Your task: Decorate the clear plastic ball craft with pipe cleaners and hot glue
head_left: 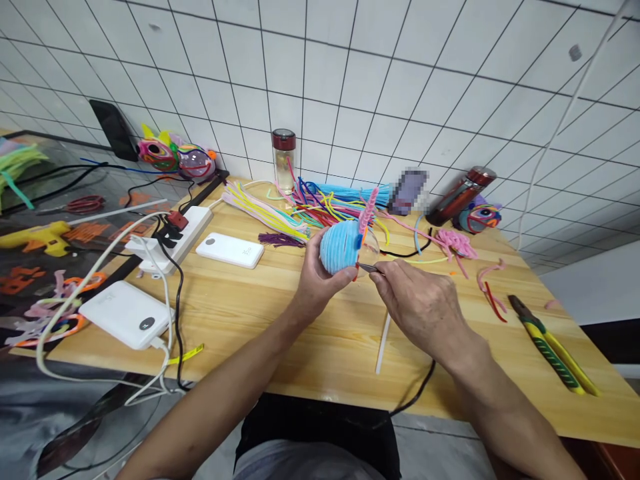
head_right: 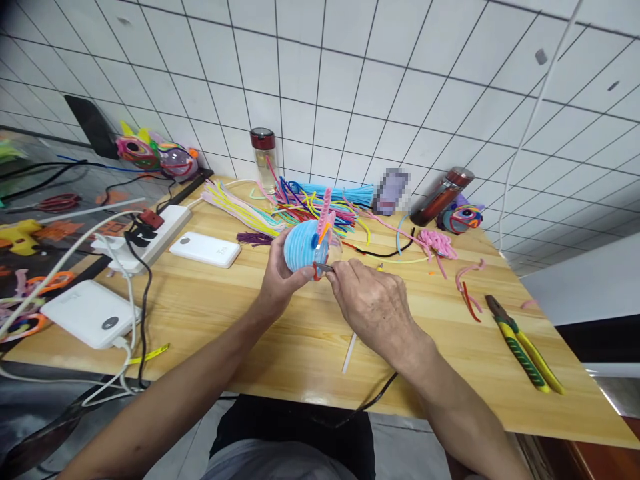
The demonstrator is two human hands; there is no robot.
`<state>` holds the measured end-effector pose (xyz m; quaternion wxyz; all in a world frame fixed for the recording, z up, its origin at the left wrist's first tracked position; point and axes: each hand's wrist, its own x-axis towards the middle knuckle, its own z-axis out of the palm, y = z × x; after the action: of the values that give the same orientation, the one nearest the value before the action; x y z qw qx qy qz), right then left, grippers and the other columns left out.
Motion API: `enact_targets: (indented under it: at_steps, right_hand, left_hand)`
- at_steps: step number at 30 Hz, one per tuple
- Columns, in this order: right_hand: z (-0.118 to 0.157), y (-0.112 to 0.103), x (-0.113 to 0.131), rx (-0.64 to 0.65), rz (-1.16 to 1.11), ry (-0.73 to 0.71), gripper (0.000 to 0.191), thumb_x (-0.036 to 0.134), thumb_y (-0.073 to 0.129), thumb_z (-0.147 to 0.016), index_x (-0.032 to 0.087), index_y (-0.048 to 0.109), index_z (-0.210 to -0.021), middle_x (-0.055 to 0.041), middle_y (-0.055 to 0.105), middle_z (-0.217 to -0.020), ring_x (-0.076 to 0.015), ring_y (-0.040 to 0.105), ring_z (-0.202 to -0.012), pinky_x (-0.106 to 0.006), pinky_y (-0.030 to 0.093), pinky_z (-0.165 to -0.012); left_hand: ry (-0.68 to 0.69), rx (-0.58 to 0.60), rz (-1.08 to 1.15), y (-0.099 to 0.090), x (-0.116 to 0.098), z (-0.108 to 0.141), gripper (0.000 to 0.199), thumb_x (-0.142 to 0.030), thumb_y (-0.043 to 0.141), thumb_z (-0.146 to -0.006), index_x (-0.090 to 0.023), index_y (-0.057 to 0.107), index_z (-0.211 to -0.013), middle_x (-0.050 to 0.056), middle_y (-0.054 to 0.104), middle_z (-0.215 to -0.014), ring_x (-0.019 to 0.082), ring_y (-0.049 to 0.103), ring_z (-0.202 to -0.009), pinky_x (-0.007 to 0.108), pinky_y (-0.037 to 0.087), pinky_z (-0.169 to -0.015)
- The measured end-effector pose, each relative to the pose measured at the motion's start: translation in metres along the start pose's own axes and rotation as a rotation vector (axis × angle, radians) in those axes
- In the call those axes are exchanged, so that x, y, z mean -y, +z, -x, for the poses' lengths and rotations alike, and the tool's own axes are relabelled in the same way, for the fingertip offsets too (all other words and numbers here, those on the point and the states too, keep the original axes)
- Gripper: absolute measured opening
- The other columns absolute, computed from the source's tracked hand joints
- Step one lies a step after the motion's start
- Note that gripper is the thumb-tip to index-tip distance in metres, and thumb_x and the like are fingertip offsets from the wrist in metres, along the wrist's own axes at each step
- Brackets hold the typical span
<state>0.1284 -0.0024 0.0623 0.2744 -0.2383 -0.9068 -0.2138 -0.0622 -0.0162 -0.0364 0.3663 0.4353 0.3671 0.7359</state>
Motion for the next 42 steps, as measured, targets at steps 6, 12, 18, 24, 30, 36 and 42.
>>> enact_targets:
  at_steps: [6, 12, 18, 24, 30, 36, 42]
  right_hand:
    - [-0.0004, 0.0000, -0.0005, -0.015, -0.011, -0.012, 0.036, 0.028, 0.048, -0.121, 0.018, 0.070, -0.094, -0.0012, 0.072, -0.073, -0.0139, 0.064, -0.058, -0.031, 0.036, -0.057]
    - [-0.0020, 0.0001, -0.0019, 0.003, -0.088, -0.003, 0.036, 0.029, 0.045, -0.122, 0.017, 0.070, -0.098, -0.0028, 0.076, -0.079, -0.0150, 0.069, -0.063, -0.031, 0.039, -0.058]
    - [-0.0024, 0.0011, -0.0041, 0.054, -0.204, 0.026, 0.039, 0.032, 0.043, -0.123, 0.016, 0.069, -0.097, -0.0039, 0.075, -0.079, -0.0162, 0.071, -0.067, -0.031, 0.041, -0.062]
    - [-0.0016, 0.0023, -0.0061, 0.097, -0.267, 0.072, 0.041, 0.036, 0.041, -0.123, 0.019, 0.068, -0.098, -0.0048, 0.075, -0.080, -0.0172, 0.070, -0.068, -0.031, 0.040, -0.063]
    - [-0.0011, 0.0026, -0.0062, 0.119, -0.291, 0.090, 0.041, 0.037, 0.041, -0.123, 0.020, 0.067, -0.097, -0.0050, 0.075, -0.081, -0.0175, 0.069, -0.068, -0.032, 0.039, -0.063]
    - [-0.0010, 0.0033, -0.0050, 0.094, -0.284, 0.083, 0.040, 0.035, 0.042, -0.123, 0.018, 0.068, -0.097, -0.0047, 0.074, -0.079, -0.0179, 0.070, -0.068, -0.033, 0.039, -0.062]
    - [-0.0017, 0.0027, -0.0048, 0.098, -0.295, 0.100, 0.041, 0.037, 0.043, -0.123, 0.019, 0.068, -0.096, -0.0043, 0.074, -0.078, -0.0167, 0.067, -0.066, -0.032, 0.040, -0.063]
  left_hand:
    - [-0.004, -0.005, 0.022, 0.0004, -0.0006, 0.0009, 0.094, -0.063, 0.096, -0.076, -0.028, 0.048, -0.150, 0.014, 0.063, -0.154, 0.034, 0.065, -0.141, 0.048, 0.055, -0.119]
    - [0.003, -0.009, 0.019, 0.0002, -0.0008, 0.0010, 0.096, -0.064, 0.096, -0.076, -0.028, 0.048, -0.151, 0.013, 0.064, -0.152, 0.035, 0.065, -0.141, 0.049, 0.055, -0.119]
    - [0.017, -0.010, 0.047, 0.0005, -0.0003, 0.0011, 0.093, -0.060, 0.098, -0.076, -0.028, 0.049, -0.149, 0.013, 0.064, -0.150, 0.032, 0.067, -0.137, 0.047, 0.057, -0.116]
    - [0.017, 0.003, 0.056, -0.0002, 0.0023, 0.0002, 0.094, -0.059, 0.098, -0.076, -0.028, 0.049, -0.149, 0.013, 0.065, -0.150, 0.032, 0.069, -0.134, 0.046, 0.060, -0.112]
    - [0.039, -0.004, 0.046, -0.0008, 0.0045, -0.0001, 0.093, -0.060, 0.098, -0.076, -0.028, 0.049, -0.149, 0.012, 0.065, -0.149, 0.031, 0.069, -0.134, 0.046, 0.060, -0.112]
    - [0.030, -0.002, 0.050, -0.0007, 0.0030, 0.0003, 0.093, -0.060, 0.097, -0.076, -0.028, 0.049, -0.149, 0.013, 0.065, -0.150, 0.032, 0.068, -0.135, 0.047, 0.060, -0.113]
    - [0.032, -0.017, 0.059, 0.0004, 0.0008, 0.0005, 0.093, -0.061, 0.098, -0.076, -0.028, 0.049, -0.149, 0.012, 0.066, -0.148, 0.032, 0.070, -0.131, 0.047, 0.061, -0.111]
